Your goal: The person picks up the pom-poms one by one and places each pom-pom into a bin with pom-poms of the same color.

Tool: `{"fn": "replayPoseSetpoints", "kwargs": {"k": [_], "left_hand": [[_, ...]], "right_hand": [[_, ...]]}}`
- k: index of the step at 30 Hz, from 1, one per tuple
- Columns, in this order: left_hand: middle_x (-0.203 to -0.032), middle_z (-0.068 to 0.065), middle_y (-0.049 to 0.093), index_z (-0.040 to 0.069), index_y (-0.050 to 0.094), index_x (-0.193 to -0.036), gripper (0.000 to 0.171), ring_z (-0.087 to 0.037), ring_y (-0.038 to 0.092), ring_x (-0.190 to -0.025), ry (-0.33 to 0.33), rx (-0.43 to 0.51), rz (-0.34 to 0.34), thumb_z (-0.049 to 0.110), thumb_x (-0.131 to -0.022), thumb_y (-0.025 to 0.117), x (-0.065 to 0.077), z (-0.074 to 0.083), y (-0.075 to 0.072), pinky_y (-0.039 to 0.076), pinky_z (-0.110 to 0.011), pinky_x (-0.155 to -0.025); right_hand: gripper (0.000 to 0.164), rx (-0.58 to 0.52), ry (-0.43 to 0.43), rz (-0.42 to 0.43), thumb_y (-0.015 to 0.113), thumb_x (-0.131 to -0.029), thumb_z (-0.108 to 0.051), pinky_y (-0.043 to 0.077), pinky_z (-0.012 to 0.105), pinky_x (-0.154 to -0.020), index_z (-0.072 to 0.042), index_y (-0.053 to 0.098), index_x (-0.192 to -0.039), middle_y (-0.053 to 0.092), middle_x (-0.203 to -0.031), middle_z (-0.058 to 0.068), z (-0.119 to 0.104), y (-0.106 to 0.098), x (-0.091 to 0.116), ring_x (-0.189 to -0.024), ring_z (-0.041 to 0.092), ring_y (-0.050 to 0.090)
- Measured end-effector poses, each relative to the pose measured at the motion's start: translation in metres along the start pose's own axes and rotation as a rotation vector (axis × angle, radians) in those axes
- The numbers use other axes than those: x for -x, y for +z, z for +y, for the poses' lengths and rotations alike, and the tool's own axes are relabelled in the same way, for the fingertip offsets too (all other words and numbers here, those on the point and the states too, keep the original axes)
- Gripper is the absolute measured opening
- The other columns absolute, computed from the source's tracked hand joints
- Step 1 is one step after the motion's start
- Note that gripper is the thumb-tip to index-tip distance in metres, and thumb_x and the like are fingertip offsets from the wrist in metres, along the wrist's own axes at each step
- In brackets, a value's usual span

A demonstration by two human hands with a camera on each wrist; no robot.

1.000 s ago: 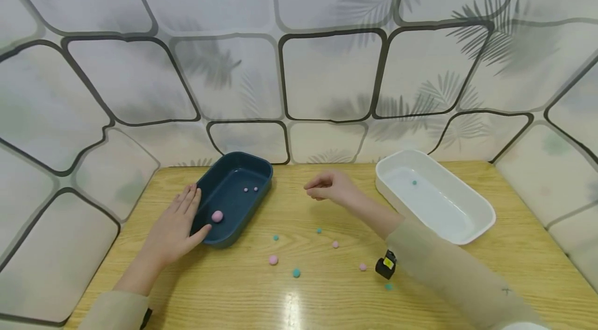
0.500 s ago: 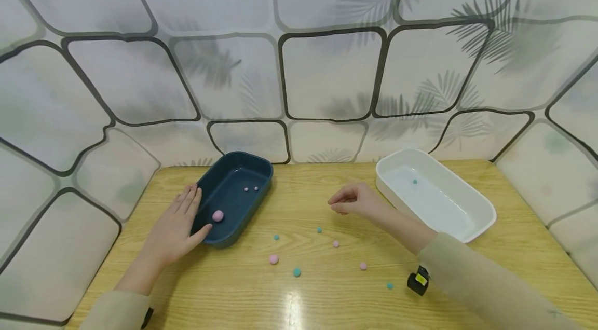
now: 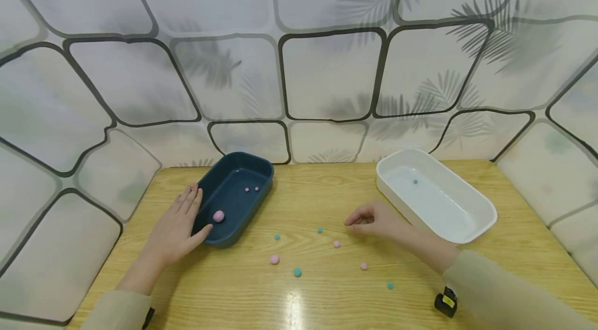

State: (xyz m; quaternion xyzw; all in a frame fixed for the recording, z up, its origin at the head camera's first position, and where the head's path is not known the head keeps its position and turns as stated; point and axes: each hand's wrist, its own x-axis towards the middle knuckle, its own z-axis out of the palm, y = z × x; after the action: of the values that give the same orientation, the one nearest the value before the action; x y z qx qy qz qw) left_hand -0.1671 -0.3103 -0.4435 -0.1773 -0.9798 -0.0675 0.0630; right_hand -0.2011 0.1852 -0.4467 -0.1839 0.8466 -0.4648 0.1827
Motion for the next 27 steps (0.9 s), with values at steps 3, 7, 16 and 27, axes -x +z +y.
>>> {"fn": "replayPoseSetpoints", "kwargs": {"k": [3, 7, 16, 27], "left_hand": [[-0.170, -0.034, 0.025, -0.016, 0.031, -0.159, 0.088, -0.050, 0.027, -0.159, 0.009, -0.009, 0.018, 0.042, -0.102, 0.064, 0.000, 0.000, 0.000, -0.017, -0.019, -0.129], [-0.170, -0.034, 0.027, -0.016, 0.033, -0.158, 0.087, -0.050, 0.029, -0.159, 0.020, -0.018, 0.040, 0.041, -0.101, 0.064, -0.001, 0.000, 0.001, -0.016, -0.018, -0.129], [-0.171, -0.033, 0.026, -0.015, 0.032, -0.159, 0.088, -0.049, 0.027, -0.160, 0.006, -0.023, 0.007, 0.043, -0.102, 0.063, 0.000, 0.000, -0.001, 0.010, -0.044, -0.138], [-0.171, -0.033, 0.025, -0.014, 0.031, -0.160, 0.087, -0.048, 0.026, -0.160, 0.004, -0.016, 0.013, 0.044, -0.103, 0.063, 0.000, -0.001, 0.000, 0.003, -0.038, -0.139]], "right_hand": [[0.019, 0.007, -0.003, -0.004, 0.079, -0.095, -0.012, 0.056, 0.016, -0.072, 0.003, 0.079, -0.107, 0.080, -0.106, 0.014, 0.004, 0.001, 0.008, -0.085, 0.005, 0.068], [0.019, -0.004, -0.004, -0.014, 0.079, -0.095, -0.011, 0.055, 0.016, -0.069, 0.004, 0.079, -0.107, 0.080, -0.103, 0.013, 0.008, 0.002, 0.018, -0.081, 0.001, 0.066], [0.020, -0.045, -0.047, -0.076, 0.079, -0.095, -0.011, 0.057, 0.016, -0.071, 0.004, 0.078, -0.109, 0.080, -0.103, 0.013, 0.031, 0.002, 0.030, -0.081, -0.002, 0.067], [0.025, -0.073, -0.173, -0.194, 0.086, -0.089, -0.015, 0.062, 0.021, -0.077, -0.003, 0.078, -0.109, 0.077, -0.102, 0.013, 0.036, -0.001, 0.038, -0.086, 0.002, 0.069]]}}
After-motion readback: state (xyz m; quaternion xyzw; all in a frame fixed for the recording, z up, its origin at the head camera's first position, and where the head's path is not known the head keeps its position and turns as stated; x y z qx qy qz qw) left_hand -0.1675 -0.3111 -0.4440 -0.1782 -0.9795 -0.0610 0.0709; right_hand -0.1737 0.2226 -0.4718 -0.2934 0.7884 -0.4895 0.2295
